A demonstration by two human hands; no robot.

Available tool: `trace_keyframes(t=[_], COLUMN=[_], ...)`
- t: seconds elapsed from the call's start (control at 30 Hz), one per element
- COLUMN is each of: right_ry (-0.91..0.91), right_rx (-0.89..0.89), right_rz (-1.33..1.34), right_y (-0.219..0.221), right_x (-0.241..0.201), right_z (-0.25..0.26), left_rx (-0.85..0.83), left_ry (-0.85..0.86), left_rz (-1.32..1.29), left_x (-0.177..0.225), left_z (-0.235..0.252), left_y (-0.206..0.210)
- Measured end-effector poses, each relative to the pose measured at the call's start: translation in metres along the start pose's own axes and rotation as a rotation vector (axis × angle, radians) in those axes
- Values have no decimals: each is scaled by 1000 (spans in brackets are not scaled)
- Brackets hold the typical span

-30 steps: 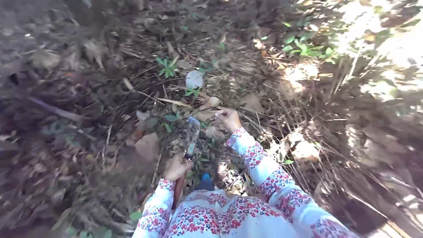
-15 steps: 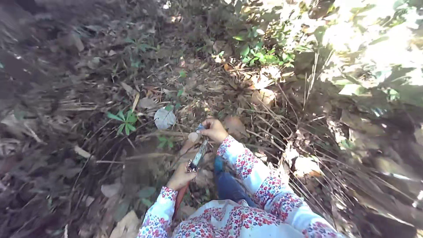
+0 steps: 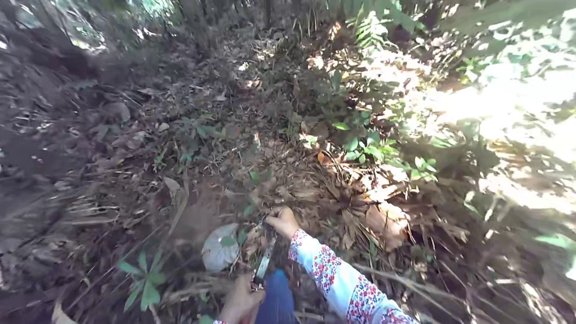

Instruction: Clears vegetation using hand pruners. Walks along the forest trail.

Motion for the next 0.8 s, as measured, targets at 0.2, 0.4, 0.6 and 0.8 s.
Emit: trace_keyframes(t=[0.2,0.4,0.6,0.8], right_ry=[-20,-118,-100,-128], right_rx=[62,205,259,202], right_rz=[-37,138,352,372], right_y=[-58,-133,-185,-231], right_x=[-46,-135,-193,-242], right_z=[212,378,525,714], left_rx=[2,63,32,95], left_ry=[41,34,143,197], left_rz=[8,-95,-176,-296], left_x=[47,110,196,261], left_z=[177,341,493,674], left_y=[-99,-233,-335,-419])
Point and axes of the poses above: each hand's wrist, its own z-axis towards the middle knuckle, its own y-axis out of the palm, x = y × z, the point moved 6 cm from there along z, towards the middle knuckle, and after that the axes turned 12 degrees about z, right-handed, at the moved point
